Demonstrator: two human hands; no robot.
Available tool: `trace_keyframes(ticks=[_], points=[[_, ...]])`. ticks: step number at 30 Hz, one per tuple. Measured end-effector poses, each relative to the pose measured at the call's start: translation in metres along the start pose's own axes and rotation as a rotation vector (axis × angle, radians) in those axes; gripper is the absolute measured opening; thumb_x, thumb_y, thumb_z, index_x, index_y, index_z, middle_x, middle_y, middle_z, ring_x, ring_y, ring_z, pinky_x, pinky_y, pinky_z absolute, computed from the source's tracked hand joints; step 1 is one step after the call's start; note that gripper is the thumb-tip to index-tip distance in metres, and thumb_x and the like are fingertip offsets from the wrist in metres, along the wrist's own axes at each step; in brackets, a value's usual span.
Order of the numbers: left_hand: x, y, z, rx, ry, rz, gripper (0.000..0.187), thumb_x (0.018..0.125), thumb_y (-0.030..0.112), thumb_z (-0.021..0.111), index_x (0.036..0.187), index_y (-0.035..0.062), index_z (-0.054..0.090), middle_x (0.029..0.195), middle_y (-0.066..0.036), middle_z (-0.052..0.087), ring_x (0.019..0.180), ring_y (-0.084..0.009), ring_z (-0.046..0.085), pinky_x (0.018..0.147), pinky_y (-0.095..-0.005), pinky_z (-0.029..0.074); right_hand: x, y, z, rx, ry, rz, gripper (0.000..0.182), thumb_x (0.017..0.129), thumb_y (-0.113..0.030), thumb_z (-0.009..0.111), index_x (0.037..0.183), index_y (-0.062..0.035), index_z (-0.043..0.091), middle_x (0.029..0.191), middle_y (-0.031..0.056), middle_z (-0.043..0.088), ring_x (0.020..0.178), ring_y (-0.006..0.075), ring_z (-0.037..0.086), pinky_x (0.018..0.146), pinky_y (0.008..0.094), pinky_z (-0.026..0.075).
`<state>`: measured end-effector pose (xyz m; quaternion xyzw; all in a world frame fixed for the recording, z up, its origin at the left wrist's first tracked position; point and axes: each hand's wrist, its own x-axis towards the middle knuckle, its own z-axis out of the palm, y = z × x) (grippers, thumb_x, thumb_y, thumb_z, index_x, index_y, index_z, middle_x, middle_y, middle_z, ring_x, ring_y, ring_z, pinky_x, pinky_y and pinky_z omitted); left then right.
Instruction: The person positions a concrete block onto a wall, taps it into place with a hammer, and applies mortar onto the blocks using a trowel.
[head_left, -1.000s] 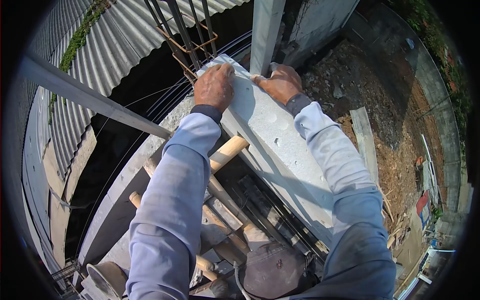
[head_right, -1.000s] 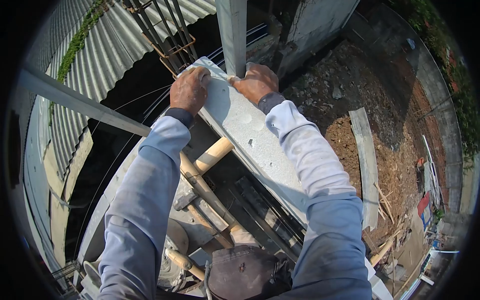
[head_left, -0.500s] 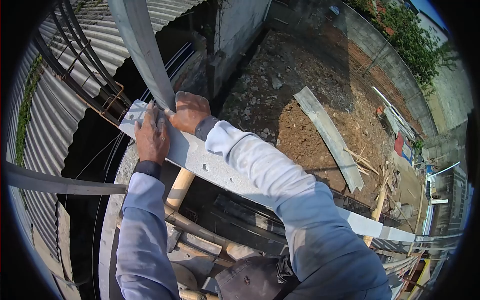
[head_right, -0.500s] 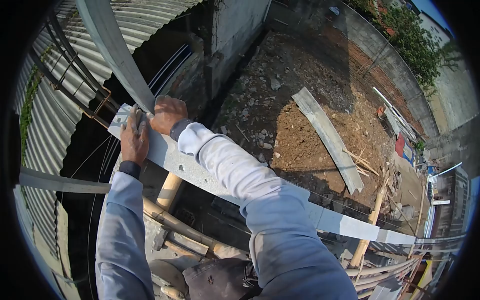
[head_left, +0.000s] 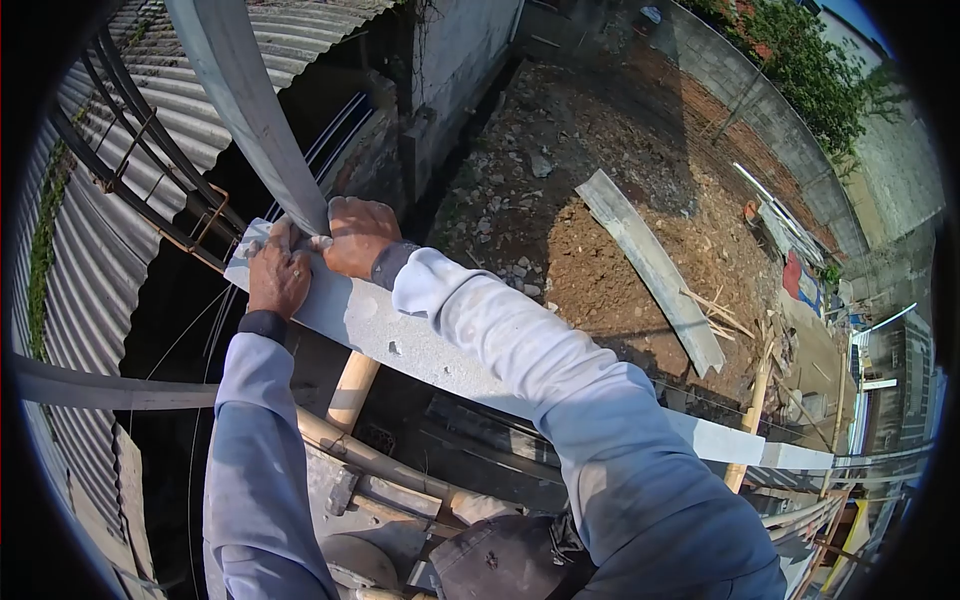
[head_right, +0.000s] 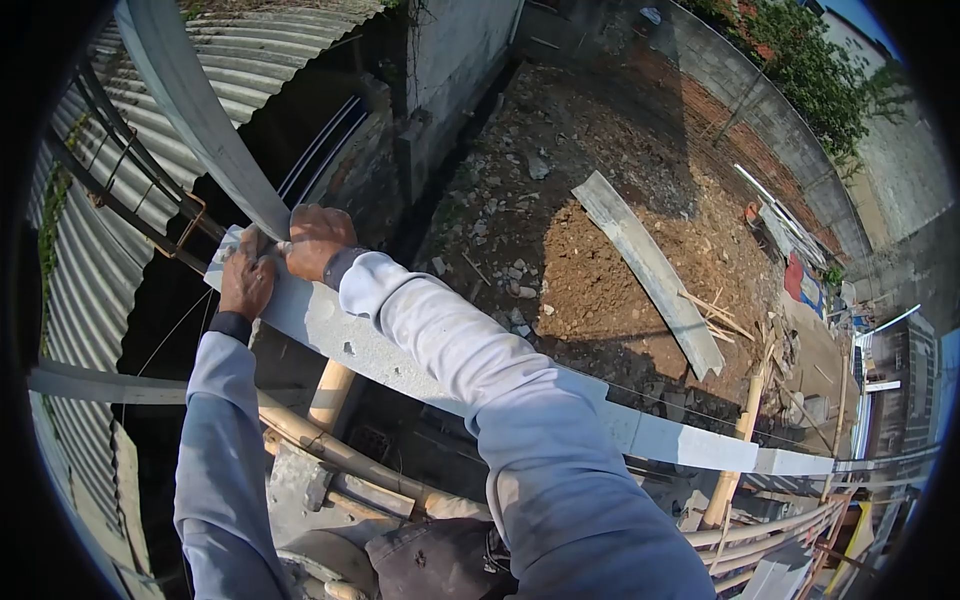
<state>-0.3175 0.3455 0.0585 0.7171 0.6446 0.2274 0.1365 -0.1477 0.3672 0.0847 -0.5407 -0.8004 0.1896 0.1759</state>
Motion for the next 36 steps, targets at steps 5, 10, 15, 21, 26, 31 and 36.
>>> trace_keyframes(ticks=[5,10,15,21,26,31,36], points=[[0.004,0.0,-0.006,0.049,-0.028,0.018,0.044,0.077,0.009,0.051,0.121,0.0033,0.048,0.113,-0.02,0.062,0.106,-0.0395,0.057,0.103,-0.0563,0.025,0.0,-0.001,-0.003,0.013,0.013,0.009,0.046,0.081,-0.037,0.068,0.106,-0.0006,0.057,0.105,0.0181,0.061,0.105,0.0319,0.059,0.091,0.04,0.045],[-0.001,-0.001,-0.003,0.148,0.024,0.056,0.056,0.078,0.006,0.052,0.132,0.0051,0.039,0.116,-0.02,0.06,0.111,-0.0383,0.055,0.108,-0.0591,0.019,0.005,0.003,-0.024,0.131,-0.148,-0.011,0.056,0.079,-0.041,0.07,0.119,-0.0052,0.055,0.114,0.0169,0.061,0.106,0.0334,0.06,0.094,0.0418,0.045],[-0.001,-0.002,-0.003,0.182,-0.014,0.039,0.064,0.078,0.005,0.052,0.139,0.007,0.031,0.12,-0.019,0.059,0.116,-0.0372,0.053,0.109,-0.0594,0.017,0.032,0.019,-0.033,0.114,-0.346,-0.115,0.078,0.063,-0.054,0.075,0.125,-0.0099,0.056,0.121,0.0144,0.061,0.109,0.0327,0.059,0.097,0.0412,0.045],[-0.005,0.007,-0.007,0.169,-0.042,0.008,0.064,0.079,0.003,0.052,0.139,0.0037,0.03,0.123,-0.019,0.058,0.12,-0.0373,0.05,0.109,-0.0579,0.017,0.018,0.012,-0.041,0.124,-0.254,-0.047,0.062,0.068,-0.048,0.072,0.113,-0.006,0.064,0.114,0.0153,0.064,0.106,0.0305,0.061,0.096,0.0372,0.045],[-0.006,0.002,-0.004,0.153,-0.06,0.018,0.066,0.08,0.004,0.052,0.141,0.0005,0.026,0.129,-0.019,0.053,0.122,-0.0366,0.048,0.109,-0.0569,0.018,0.024,0.014,-0.021,0.159,-0.209,-0.017,0.057,0.069,-0.044,0.076,0.108,-0.003,0.066,0.11,0.0167,0.065,0.101,0.0315,0.063,0.095,0.0392,0.046],[-0.015,0.01,0.003,0.175,0.039,0.073,0.069,0.081,0.002,0.05,0.144,0.008,0.022,0.138,-0.021,0.043,0.129,-0.0405,0.039,0.109,-0.059,0.018,0.025,0.014,-0.014,0.184,-0.197,0.024,0.06,0.069,-0.044,0.077,0.111,-0.0035,0.064,0.114,0.0168,0.063,0.105,0.0316,0.062,0.097,0.0394,0.045],[-0.041,0.017,-0.008,0.025,0.215,0.043,0.069,0.081,0.002,0.052,0.144,0.0031,0.024,0.138,-0.019,0.043,0.131,-0.0353,0.037,0.11,-0.0487,0.024,0.025,0.02,0.003,0.212,-0.16,0.12,0.072,0.067,-0.049,0.076,0.121,-0.0041,0.058,0.119,0.0177,0.061,0.109,0.0322,0.059,0.099,0.0386,0.044]])
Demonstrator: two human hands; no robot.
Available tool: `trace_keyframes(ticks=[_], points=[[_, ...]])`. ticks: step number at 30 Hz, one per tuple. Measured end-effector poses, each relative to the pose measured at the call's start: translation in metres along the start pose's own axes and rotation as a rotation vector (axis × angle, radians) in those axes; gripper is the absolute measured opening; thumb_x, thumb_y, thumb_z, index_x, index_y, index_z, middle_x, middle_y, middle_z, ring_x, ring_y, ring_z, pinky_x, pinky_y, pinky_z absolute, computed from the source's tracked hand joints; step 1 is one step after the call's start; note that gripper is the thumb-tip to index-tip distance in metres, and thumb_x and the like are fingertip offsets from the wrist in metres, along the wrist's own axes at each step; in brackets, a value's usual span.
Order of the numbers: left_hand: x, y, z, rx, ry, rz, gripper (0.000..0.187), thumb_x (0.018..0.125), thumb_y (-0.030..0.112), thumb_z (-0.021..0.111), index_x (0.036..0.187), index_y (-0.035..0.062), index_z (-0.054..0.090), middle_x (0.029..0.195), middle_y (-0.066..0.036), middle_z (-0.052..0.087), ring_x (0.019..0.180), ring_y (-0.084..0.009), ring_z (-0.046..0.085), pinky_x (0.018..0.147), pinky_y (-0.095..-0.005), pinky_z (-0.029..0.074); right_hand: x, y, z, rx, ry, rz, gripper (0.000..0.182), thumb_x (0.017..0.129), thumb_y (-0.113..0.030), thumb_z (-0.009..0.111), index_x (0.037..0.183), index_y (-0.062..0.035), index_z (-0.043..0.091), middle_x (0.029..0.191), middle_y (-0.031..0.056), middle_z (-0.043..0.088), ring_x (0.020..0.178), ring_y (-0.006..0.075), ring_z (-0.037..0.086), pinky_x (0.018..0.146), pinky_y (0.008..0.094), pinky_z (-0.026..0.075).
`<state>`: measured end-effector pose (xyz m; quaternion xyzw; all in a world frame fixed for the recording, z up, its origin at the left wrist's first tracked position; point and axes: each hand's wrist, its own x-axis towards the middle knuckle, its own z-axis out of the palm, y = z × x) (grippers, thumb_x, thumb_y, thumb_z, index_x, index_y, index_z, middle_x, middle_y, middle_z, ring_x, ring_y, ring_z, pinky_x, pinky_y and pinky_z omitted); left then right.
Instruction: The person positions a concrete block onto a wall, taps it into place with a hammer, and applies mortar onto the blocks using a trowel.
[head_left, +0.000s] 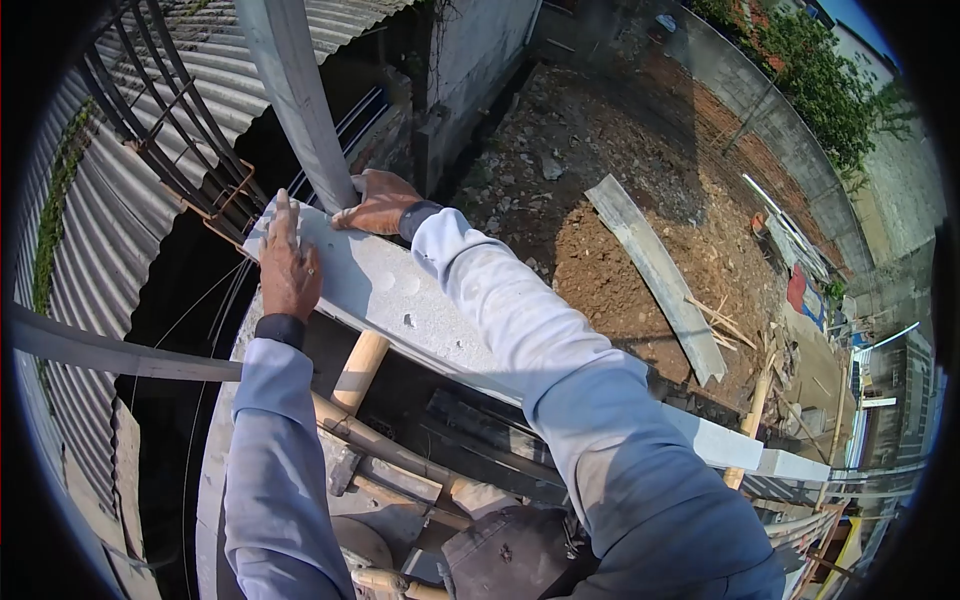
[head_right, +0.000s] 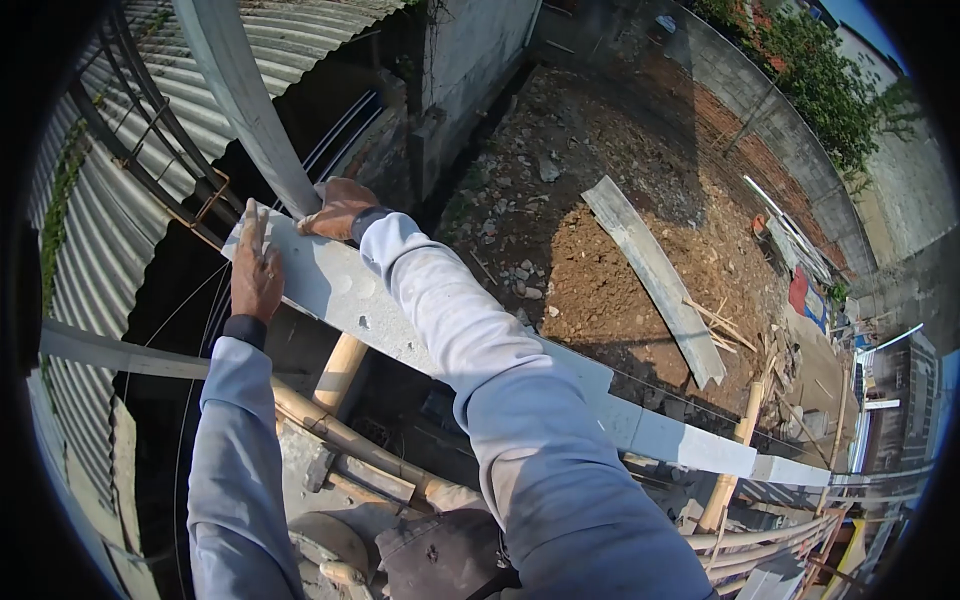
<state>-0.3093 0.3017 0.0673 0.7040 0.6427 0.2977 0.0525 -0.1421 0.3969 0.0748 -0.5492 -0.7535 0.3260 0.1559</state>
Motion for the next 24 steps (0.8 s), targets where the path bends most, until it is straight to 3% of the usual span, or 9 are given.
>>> trace_keyframes(ticks=[3,6,7,8,9,12,20,22,24], points=[[-0.025,-0.013,-0.042,-0.231,0.072,-0.075,0.063,0.08,0.002,0.053,0.14,0.0011,0.032,0.135,-0.022,0.047,0.128,-0.0353,0.041,0.109,-0.037,0.029,-0.004,-0.001,-0.003,0.067,-0.079,0.016,0.079,0.067,-0.053,0.074,0.125,-0.0031,0.055,0.121,0.0183,0.059,0.108,0.033,0.059,0.099,0.0367,0.042],[-0.06,-0.035,-0.091,-0.27,0.136,-0.063,0.057,0.086,0.009,0.055,0.139,0.0024,0.034,0.13,-0.024,0.05,0.122,-0.0346,0.049,0.103,-0.0374,0.037,-0.019,-0.016,-0.011,-0.018,-0.007,0.022,0.081,0.066,-0.055,0.072,0.125,-0.0015,0.055,0.119,0.0202,0.06,0.105,0.0338,0.06,0.097,0.0378,0.042],[-0.073,-0.048,-0.103,-0.301,0.161,-0.071,0.055,0.09,0.015,0.055,0.139,0.0029,0.034,0.129,-0.025,0.051,0.122,-0.0335,0.05,0.101,-0.0374,0.04,-0.021,-0.021,-0.016,0.012,-0.074,0.055,0.077,0.068,-0.048,0.072,0.126,-0.0006,0.054,0.124,0.0206,0.056,0.11,0.033,0.057,0.1,0.0368,0.04],[-0.086,-0.043,-0.125,-0.346,0.145,-0.228,0.055,0.09,0.016,0.054,0.139,0.0027,0.035,0.129,-0.025,0.051,0.123,-0.0316,0.05,0.101,-0.0371,0.04,-0.026,-0.032,-0.024,0.036,-0.138,0.088,0.074,0.069,-0.042,0.072,0.127,0.0004,0.053,0.129,0.0209,0.053,0.115,0.0321,0.054,0.102,0.0357,0.038],[-0.1,-0.042,-0.145,-0.316,0.149,-0.256,0.054,0.09,0.017,0.054,0.139,0.0026,0.036,0.13,-0.025,0.051,0.123,-0.0309,0.049,0.101,-0.0367,0.039,-0.035,-0.042,-0.033,0.016,-0.201,0.109,0.076,0.069,-0.045,0.07,0.128,0.0002,0.051,0.135,0.0207,0.048,0.122,0.0313,0.048,0.104,0.0366,0.035],[-0.151,-0.048,-0.182,-0.483,0.192,-0.358,0.051,0.092,0.018,0.052,0.138,0.0001,0.038,0.133,-0.024,0.048,0.123,-0.0294,0.048,0.102,-0.0362,0.038,-0.025,-0.028,-0.014,-0.108,-0.062,0.116,0.076,0.071,-0.048,0.065,0.13,-0.001,0.051,0.144,0.0203,0.037,0.132,0.0304,0.037,0.108,0.0359,0.029],[-0.286,-0.068,-0.257,-0.433,0.27,-0.501,0.05,0.093,0.026,0.054,0.135,0.0001,0.043,0.131,-0.022,0.05,0.124,-0.0283,0.048,0.104,-0.0374,0.037,-0.088,-0.034,-0.028,0.031,0.285,-0.007,0.062,0.078,-0.043,0.066,0.125,-0.0039,0.056,0.131,0.0212,0.051,0.119,0.0325,0.052,0.101,0.0385,0.039],[-0.319,-0.075,-0.265,-0.411,0.281,-0.539,0.05,0.094,0.028,0.054,0.135,0.0004,0.044,0.13,-0.022,0.051,0.123,-0.0283,0.049,0.103,-0.0373,0.038,-0.114,-0.035,-0.019,-0.087,0.534,-0.209,0.053,0.079,-0.037,0.066,0.117,-0.0013,0.06,0.113,0.019,0.061,0.104,0.0291,0.06,0.093,0.036,0.045],[-0.351,-0.079,-0.27,-0.34,0.246,-0.599,0.051,0.094,0.034,0.053,0.132,0.0001,0.046,0.127,-0.021,0.054,0.12,-0.0282,0.052,0.102,-0.0366,0.04,-0.159,-0.065,-0.007,-0.051,0.598,-0.403,0.033,0.084,-0.024,0.064,0.107,-0.0013,0.064,0.108,0.0151,0.062,0.099,0.0265,0.062,0.088,0.0348,0.048]])
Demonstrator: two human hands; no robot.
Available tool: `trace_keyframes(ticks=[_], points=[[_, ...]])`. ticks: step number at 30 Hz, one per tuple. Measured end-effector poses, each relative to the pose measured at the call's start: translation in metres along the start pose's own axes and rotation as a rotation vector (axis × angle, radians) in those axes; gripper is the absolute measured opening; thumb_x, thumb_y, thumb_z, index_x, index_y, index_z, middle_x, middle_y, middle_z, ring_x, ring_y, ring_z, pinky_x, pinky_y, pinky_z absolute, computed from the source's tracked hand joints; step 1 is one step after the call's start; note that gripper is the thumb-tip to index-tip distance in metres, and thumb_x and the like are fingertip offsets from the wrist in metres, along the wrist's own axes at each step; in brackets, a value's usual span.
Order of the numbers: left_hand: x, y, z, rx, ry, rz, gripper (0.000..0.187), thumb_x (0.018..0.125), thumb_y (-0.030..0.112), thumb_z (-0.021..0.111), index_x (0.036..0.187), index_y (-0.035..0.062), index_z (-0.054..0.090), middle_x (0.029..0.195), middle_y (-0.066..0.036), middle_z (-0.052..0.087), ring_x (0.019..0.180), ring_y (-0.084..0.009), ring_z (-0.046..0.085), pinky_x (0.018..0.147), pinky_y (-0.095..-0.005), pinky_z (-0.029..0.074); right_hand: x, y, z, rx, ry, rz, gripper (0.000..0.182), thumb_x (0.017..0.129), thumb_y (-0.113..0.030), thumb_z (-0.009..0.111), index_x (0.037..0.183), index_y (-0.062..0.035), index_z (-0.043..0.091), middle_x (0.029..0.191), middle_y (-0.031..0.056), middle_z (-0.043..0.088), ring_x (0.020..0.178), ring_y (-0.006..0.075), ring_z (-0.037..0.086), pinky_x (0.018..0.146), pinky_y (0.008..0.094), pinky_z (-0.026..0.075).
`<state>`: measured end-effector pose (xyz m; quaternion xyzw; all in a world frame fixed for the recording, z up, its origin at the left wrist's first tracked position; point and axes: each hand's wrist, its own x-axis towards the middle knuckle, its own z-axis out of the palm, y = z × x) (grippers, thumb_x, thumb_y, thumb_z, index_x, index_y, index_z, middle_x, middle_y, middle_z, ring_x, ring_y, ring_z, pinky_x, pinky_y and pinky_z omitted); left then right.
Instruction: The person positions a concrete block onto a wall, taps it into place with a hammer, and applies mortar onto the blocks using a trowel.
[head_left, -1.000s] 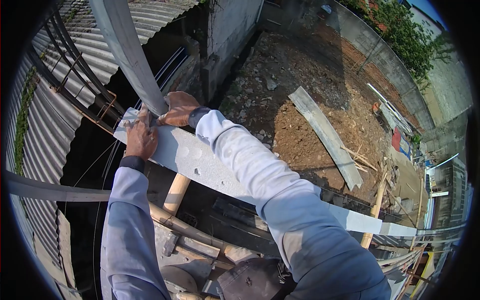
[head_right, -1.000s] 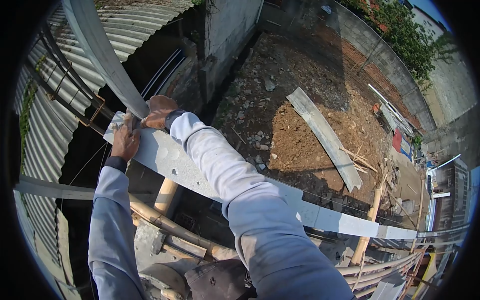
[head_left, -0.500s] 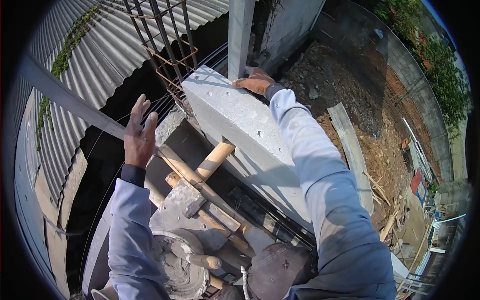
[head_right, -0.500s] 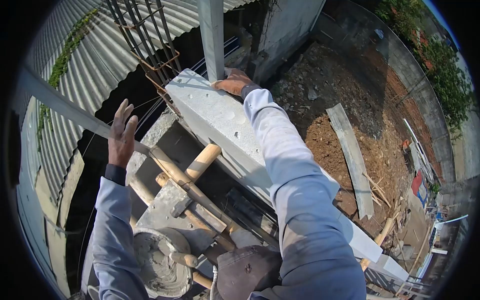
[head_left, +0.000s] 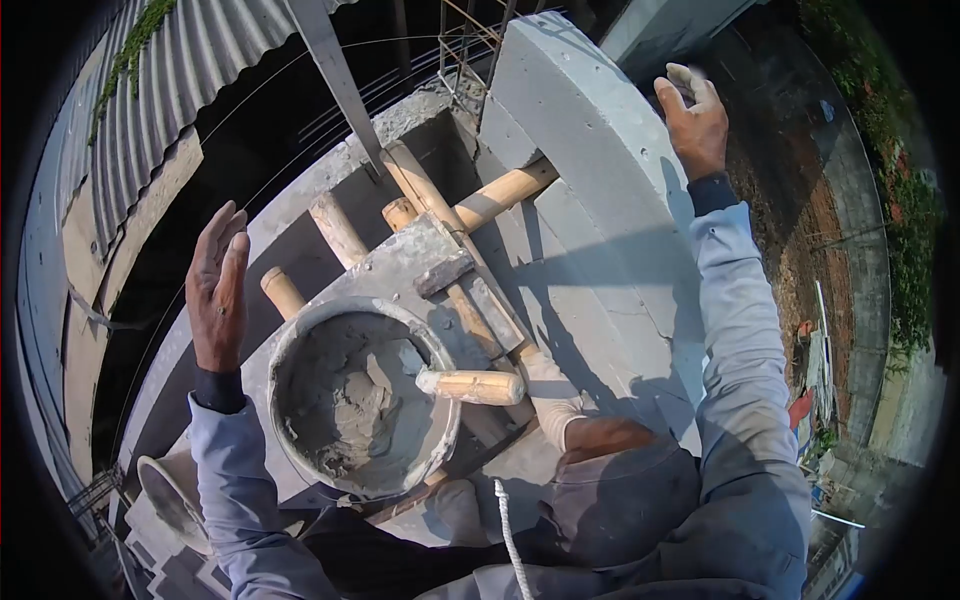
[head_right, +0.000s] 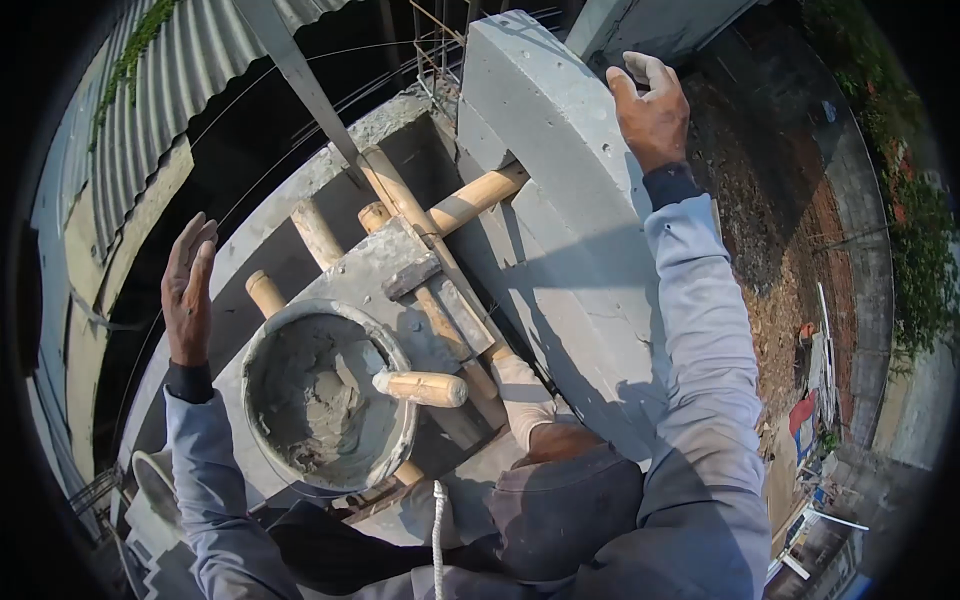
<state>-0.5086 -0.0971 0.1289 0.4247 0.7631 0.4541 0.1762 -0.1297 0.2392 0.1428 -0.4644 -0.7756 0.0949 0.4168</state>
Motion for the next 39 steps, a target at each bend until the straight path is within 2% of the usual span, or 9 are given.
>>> trace_keyframes(ticks=[3,8,10,12,20,22,26,30,39], points=[[-0.029,-0.043,-0.019,0.047,-0.036,-0.083,0.049,0.094,0.035,0.054,0.126,-0.0032,0.052,0.12,-0.016,0.06,0.112,-0.0212,0.056,0.097,-0.0304,0.04,-0.052,-0.073,-0.004,0.135,-0.428,-0.049,0.034,0.088,-0.024,0.061,0.113,-0.0015,0.06,0.105,0.0145,0.063,0.093,0.0216,0.063,0.085,0.031,0.049],[-0.072,-0.101,-0.028,0.105,-0.148,-0.215,0.059,0.095,0.05,0.045,0.121,-0.0016,0.056,0.112,-0.02,0.062,0.107,-0.0263,0.058,0.094,-0.034,0.042,-0.167,-0.151,0.018,0.078,-1.221,-0.556,0.067,0.085,-0.056,0.057,0.115,0.0046,0.057,0.099,0.0262,0.062,0.089,0.0399,0.062,0.082,0.0433,0.049],[-0.085,-0.121,-0.024,0.036,-0.233,-0.3,0.067,0.094,0.057,0.041,0.123,-0.0015,0.056,0.114,-0.02,0.061,0.108,-0.0279,0.058,0.095,-0.0347,0.041,-0.182,-0.175,0.022,-0.076,-1.731,-0.178,0.068,0.084,-0.058,0.056,0.106,0.0064,0.06,0.084,0.0265,0.063,0.077,0.0404,0.063,0.073,0.0447,0.051],[-0.098,-0.122,-0.022,-0.086,-0.236,-0.405,0.074,0.094,0.06,0.036,0.125,-0.005,0.053,0.12,-0.02,0.058,0.114,-0.0272,0.055,0.099,-0.0345,0.038,-0.191,-0.187,0.025,-0.142,-1.823,-0.283,0.063,0.084,-0.056,0.058,0.102,0.0045,0.06,0.082,0.0256,0.063,0.072,0.0396,0.063,0.067,0.0447,0.05],[-0.148,-0.146,-0.019,-0.428,-0.021,-0.654,0.078,0.095,0.06,0.025,0.135,-0.0055,0.039,0.129,-0.019,0.052,0.116,-0.0249,0.052,0.1,-0.035,0.039,-0.216,-0.236,0.03,-0.35,-1.595,-0.34,0.045,0.084,-0.041,0.063,0.073,0.003,0.066,0.066,0.0208,0.061,0.062,0.035,0.062,0.058,0.0418,0.051],[-0.161,-0.138,-0.019,-0.647,0.042,-0.715,0.073,0.098,0.054,0.027,0.136,-0.0076,0.036,0.133,-0.017,0.049,0.121,-0.0245,0.048,0.103,-0.0342,0.035,-0.207,-0.237,0.054,-0.256,-1.777,-0.686,0.032,0.081,-0.03,0.057,0.076,0.0002,0.067,0.07,0.018,0.062,0.064,0.032,0.061,0.061,0.0423,0.049],[-0.181,-0.166,-0.038,-0.821,-0.037,-0.593,0.073,0.098,0.053,0.026,0.135,-0.0089,0.035,0.134,-0.019,0.047,0.122,-0.0256,0.047,0.104,-0.0354,0.034,-0.205,-0.252,0.048,-0.351,-1.644,-0.489,0.044,0.084,-0.039,0.063,0.072,0.0027,0.068,0.064,0.0214,0.061,0.06,0.0348,0.063,0.057,0.0424,0.052],[-0.194,-0.175,-0.04,-0.692,0.055,-0.542,0.074,0.096,0.057,0.03,0.122,-0.0089,0.052,0.113,-0.017,0.06,0.102,-0.0179,0.057,0.093,-0.03,0.043,-0.207,-0.275,0.046,-0.541,-1.513,-0.648,0.043,0.081,-0.04,0.066,0.073,0.0027,0.067,0.063,0.0199,0.061,0.06,0.0336,0.063,0.06,0.0416,0.053],[-0.209,-0.143,-0.02,-0.776,0.154,-0.455,0.081,0.095,0.061,0.029,0.121,-0.0115,0.052,0.112,-0.018,0.061,0.101,-0.0197,0.059,0.092,-0.0293,0.044,-0.208,-0.279,-0.013,-0.646,-1.286,-0.897,0.04,0.076,-0.035,0.073,0.087,0.0014,0.062,0.073,0.0173,0.058,0.07,0.0318,0.06,0.064,0.0433,0.048]])
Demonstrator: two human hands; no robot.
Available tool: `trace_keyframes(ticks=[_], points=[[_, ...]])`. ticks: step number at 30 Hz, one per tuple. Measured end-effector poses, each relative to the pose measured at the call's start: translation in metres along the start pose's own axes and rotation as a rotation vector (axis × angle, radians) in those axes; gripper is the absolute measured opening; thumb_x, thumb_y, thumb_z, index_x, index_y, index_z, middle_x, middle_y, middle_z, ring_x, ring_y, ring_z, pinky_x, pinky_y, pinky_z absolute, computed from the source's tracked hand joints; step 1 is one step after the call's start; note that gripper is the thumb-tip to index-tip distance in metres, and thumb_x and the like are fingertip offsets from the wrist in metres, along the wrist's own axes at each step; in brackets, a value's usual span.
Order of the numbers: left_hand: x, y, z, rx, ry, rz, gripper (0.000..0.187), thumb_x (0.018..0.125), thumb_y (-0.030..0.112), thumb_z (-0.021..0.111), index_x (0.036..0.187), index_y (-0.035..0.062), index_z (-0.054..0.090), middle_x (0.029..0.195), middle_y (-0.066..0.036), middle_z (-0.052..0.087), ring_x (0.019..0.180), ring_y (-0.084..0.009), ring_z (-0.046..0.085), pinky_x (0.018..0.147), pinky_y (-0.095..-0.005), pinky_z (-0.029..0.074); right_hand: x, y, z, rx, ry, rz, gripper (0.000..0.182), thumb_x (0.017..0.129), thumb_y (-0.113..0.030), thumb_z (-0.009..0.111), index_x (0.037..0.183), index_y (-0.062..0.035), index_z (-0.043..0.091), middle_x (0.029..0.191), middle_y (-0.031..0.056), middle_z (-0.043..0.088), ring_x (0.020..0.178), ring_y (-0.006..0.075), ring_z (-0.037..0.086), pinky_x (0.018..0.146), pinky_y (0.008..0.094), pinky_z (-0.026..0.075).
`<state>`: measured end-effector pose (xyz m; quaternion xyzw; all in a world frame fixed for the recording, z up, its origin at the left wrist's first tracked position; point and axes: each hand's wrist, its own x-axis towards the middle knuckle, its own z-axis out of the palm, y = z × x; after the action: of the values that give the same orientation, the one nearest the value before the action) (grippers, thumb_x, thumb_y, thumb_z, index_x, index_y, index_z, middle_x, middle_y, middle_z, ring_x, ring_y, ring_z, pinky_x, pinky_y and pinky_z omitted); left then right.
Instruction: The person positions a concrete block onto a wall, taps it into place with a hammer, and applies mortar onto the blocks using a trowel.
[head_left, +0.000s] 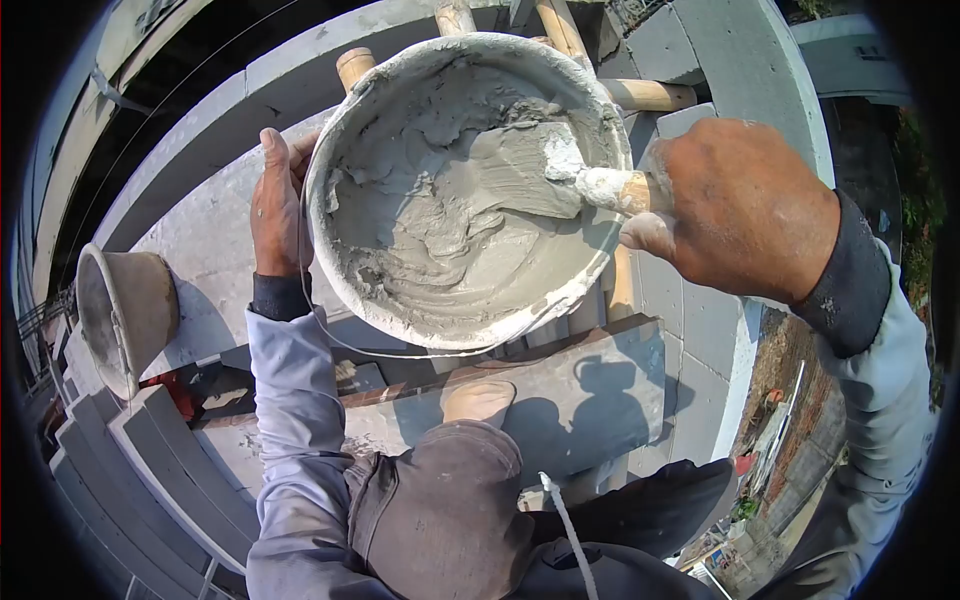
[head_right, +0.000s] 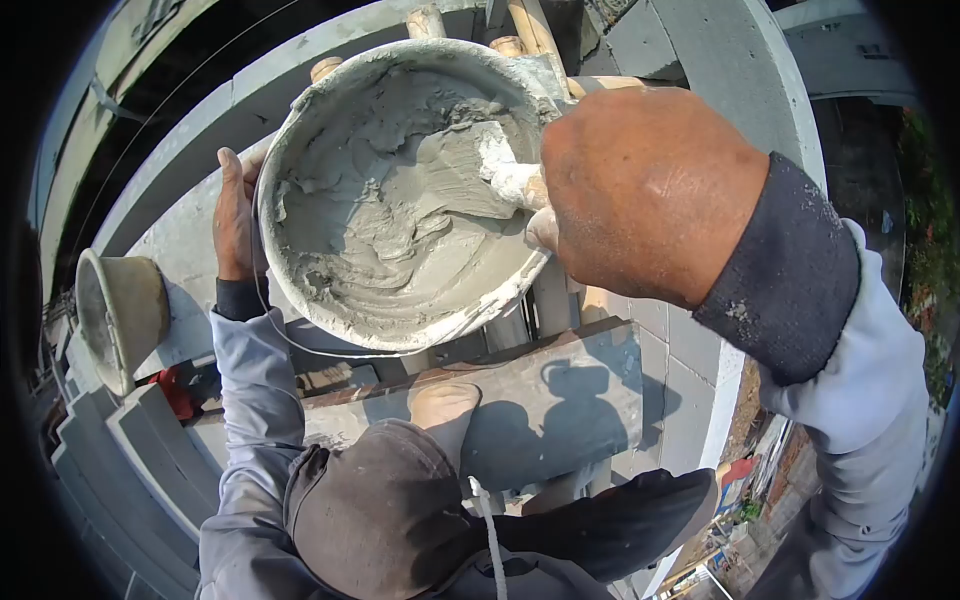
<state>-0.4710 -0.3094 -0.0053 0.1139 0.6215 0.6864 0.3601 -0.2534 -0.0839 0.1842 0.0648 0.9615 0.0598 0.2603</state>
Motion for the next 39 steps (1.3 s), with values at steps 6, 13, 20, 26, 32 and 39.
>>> trace_keyframes(ticks=[6,13,20,26,32,39], points=[[-0.048,0.003,-0.006,-0.037,0.133,0.012,0.079,0.095,0.062,0.028,0.122,-0.0086,0.051,0.104,-0.014,0.062,0.092,-0.0167,0.059,0.086,-0.0295,0.046,-0.051,0.025,-0.007,-0.225,0.45,-0.067,0.031,0.075,-0.017,0.073,0.097,-0.0024,0.058,0.074,0.0141,0.059,0.068,0.0306,0.061,0.061,0.0406,0.048],[-0.097,0.011,0.0,0.106,0.202,-0.03,0.065,0.094,0.055,0.042,0.12,-0.0025,0.055,0.098,-0.005,0.062,0.083,-0.0101,0.057,0.076,-0.025,0.047,-0.03,-0.006,0.022,-0.195,0.386,0.149,0.029,0.069,-0.008,0.071,0.093,-0.0034,0.056,0.073,0.0148,0.06,0.063,0.0291,0.063,0.06,0.0386,0.051],[-0.133,-0.005,-0.007,0.079,0.153,-0.108,0.048,0.094,0.043,0.051,0.118,0.0023,0.058,0.089,0.001,0.062,0.076,-0.0057,0.058,0.07,-0.0212,0.047,-0.044,-0.009,-0.026,-0.29,0.255,0.199,0.016,0.067,-0.01,0.072,0.079,-0.0019,0.065,0.067,0.0141,0.064,0.063,0.029,0.065,0.061,0.0399,0.052],[-0.135,-0.016,-0.003,0.059,0.212,-0.028,0.042,0.094,0.039,0.054,0.112,0.0016,0.061,0.086,-0.001,0.062,0.074,-0.0084,0.059,0.07,-0.0225,0.048,0.026,-0.044,-0.069,-0.426,0.295,0.089,0.018,0.067,-0.012,0.062,0.08,-0.0044,0.072,0.073,0.0117,0.068,0.068,0.0248,0.069,0.066,0.0348,0.056],[-0.132,-0.022,-0.004,-0.031,0.237,-0.03,0.038,0.093,0.037,0.057,0.109,0.0026,0.064,0.081,-0.001,0.063,0.071,-0.0088,0.06,0.068,-0.0232,0.049,0.029,-0.113,-0.079,-0.572,0.39,-0.058,0.012,0.083,-0.013,0.063,0.082,-0.0105,0.074,0.075,0.0068,0.07,0.071,0.0166,0.07,0.065,0.0311,0.057],[-0.133,-0.019,0.003,-0.126,0.315,-0.073,0.032,0.092,0.031,0.058,0.099,0.001,0.066,0.077,-0.003,0.063,0.065,-0.0096,0.059,0.06,-0.0226,0.048,-0.008,-0.17,-0.077,-0.694,0.131,-0.2,0.015,0.084,-0.012,0.061,0.077,-0.015,0.074,0.076,0.0021,0.07,0.067,0.0117,0.067,0.067,0.0301,0.054]])
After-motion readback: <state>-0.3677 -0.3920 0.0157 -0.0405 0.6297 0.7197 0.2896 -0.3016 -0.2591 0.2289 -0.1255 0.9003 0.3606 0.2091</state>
